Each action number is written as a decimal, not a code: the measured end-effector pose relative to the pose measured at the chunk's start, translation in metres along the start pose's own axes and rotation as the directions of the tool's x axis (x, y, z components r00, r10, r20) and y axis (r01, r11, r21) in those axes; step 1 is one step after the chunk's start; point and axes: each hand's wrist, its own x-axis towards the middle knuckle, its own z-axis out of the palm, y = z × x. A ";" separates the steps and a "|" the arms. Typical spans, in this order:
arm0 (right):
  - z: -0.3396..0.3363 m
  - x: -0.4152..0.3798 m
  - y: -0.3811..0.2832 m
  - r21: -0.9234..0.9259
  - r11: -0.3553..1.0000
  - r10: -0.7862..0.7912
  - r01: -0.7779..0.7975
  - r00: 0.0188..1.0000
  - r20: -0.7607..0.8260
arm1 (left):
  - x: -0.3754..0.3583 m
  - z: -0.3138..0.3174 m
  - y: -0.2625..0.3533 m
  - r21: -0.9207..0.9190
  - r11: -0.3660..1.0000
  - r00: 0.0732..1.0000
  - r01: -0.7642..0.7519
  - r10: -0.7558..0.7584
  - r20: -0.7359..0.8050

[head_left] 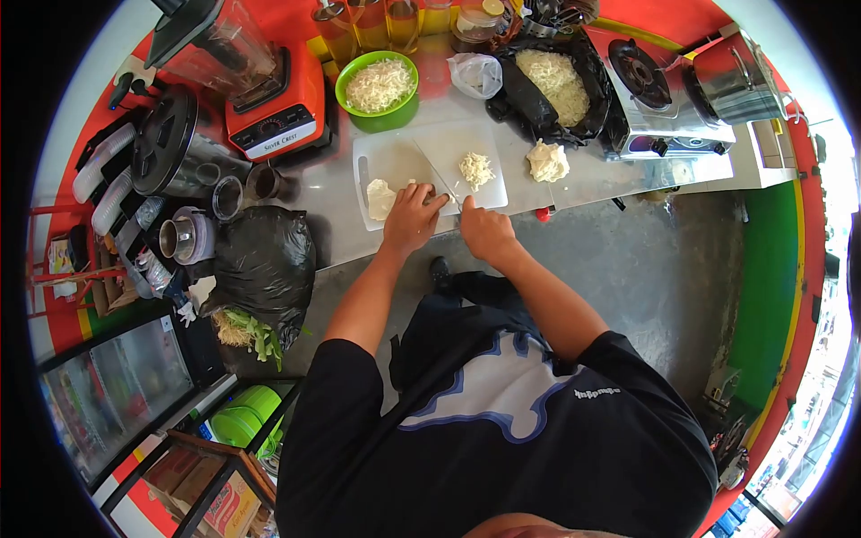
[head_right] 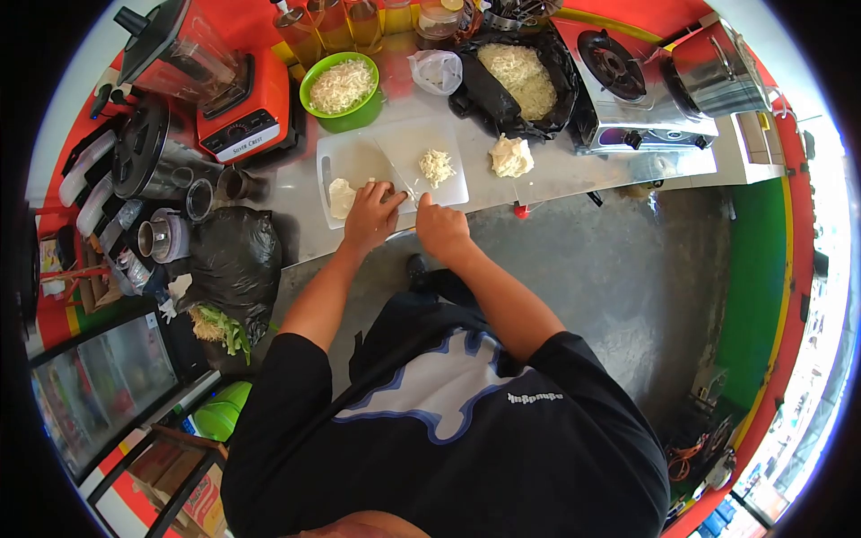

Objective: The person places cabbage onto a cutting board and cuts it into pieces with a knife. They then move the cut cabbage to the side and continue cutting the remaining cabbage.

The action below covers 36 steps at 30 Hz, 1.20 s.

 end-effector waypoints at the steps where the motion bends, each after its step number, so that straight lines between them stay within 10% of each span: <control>1: 0.001 -0.006 0.001 -0.031 0.999 -0.009 0.008 1.000 -0.018 | 0.000 0.000 0.000 -0.002 1.000 1.000 -0.003 0.003 -0.009; 36: 0.000 0.012 -0.008 0.063 0.998 -0.013 0.013 1.000 0.002 | 0.002 0.001 0.001 0.011 1.000 0.998 0.002 -0.001 -0.063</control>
